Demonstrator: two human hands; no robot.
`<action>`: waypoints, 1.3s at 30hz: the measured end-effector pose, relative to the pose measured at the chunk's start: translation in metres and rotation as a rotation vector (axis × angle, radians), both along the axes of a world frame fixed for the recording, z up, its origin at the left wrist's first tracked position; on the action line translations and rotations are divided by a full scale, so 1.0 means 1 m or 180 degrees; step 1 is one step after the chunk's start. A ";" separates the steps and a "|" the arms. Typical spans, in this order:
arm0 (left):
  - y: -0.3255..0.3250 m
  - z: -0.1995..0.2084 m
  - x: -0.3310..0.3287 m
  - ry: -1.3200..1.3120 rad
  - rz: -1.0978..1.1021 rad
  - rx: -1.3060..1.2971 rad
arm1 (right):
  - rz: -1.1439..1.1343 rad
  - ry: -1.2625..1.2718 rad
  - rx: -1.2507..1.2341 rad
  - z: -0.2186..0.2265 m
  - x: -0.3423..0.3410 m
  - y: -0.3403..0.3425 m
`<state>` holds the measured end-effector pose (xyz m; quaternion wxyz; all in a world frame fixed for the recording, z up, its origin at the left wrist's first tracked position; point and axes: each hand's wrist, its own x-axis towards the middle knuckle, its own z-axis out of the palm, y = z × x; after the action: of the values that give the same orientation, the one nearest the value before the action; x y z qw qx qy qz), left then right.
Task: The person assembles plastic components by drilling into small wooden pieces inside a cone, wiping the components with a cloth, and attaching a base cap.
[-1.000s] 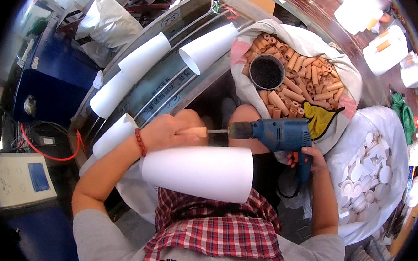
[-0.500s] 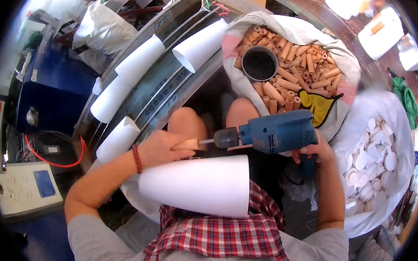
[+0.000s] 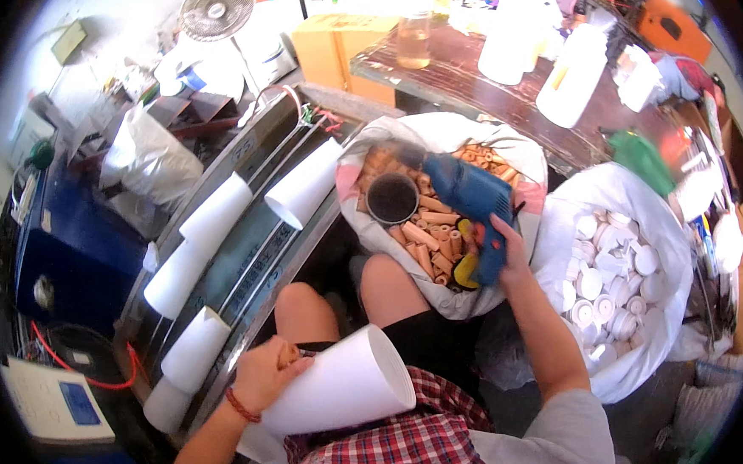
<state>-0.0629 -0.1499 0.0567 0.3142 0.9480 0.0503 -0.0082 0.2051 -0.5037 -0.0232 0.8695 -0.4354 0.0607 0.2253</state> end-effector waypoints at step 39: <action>0.067 -0.036 0.000 0.0445 0.1120 -0.4012 | 0.3754 -0.6310 -0.1869 0.054 -0.168 0.284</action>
<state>-0.0628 -0.0830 0.0203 0.8018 0.5573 0.2105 -0.0462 0.0367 -0.2199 0.0306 0.1666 -0.5630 -0.7984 0.1332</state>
